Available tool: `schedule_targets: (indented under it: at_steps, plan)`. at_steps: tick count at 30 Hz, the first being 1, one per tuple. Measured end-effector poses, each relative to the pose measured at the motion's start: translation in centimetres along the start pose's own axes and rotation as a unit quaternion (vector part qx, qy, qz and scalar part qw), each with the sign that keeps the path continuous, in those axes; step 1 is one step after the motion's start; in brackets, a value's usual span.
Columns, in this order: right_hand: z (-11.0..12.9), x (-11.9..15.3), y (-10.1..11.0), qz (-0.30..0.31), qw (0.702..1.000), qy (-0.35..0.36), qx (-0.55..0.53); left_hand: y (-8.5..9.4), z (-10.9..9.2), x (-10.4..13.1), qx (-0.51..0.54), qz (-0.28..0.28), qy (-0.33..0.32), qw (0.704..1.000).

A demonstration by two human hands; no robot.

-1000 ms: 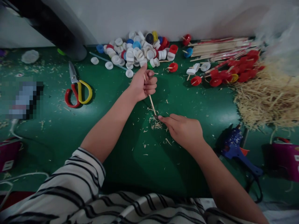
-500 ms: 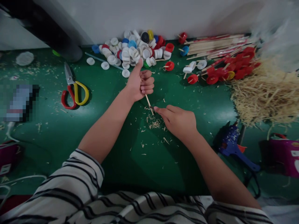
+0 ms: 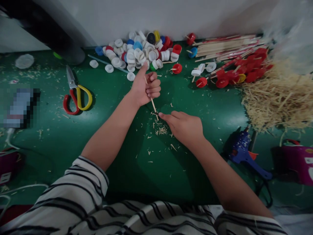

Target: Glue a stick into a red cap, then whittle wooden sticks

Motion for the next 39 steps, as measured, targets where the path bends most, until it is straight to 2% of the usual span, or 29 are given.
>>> schedule_targets:
  at_steps: [5,11,22,27,33,39]
  plan:
    - [-0.1,0.0,0.0,0.01,1.0,0.001,0.004,-0.2,-0.1,-0.2,-0.003,0.014,-0.021,1.0]
    - [-0.4,0.3,-0.1,0.044,0.999,0.002,-0.022,0.0,0.1,0.0,0.015,-0.022,-0.012,1.0]
    - [-0.2,1.3,0.4,0.042,0.999,0.009,-0.033,-0.1,0.0,0.1,-0.002,-0.011,-0.021,1.0]
    - [-0.3,1.8,0.2,0.055,0.998,0.006,-0.031,0.1,0.1,0.0,0.013,-0.025,-0.018,0.999]
    - [-0.2,2.1,0.6,0.029,0.999,0.02,-0.017,0.1,-0.1,-0.2,-0.018,-0.015,-0.035,0.999]
    - [-0.4,0.2,0.8,-0.011,1.0,-0.003,0.013,-0.2,-0.1,0.0,-0.031,-0.009,-0.05,0.998]
Point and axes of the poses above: each hand's wrist, its own x-axis away from the middle knuckle, its own y-axis out of the back of the hand, z = x × y, the point moved 8 cm from there along -x, towards the middle knuckle, and after that the axes turned 4 degrees about -x, right-handed, at the moved point
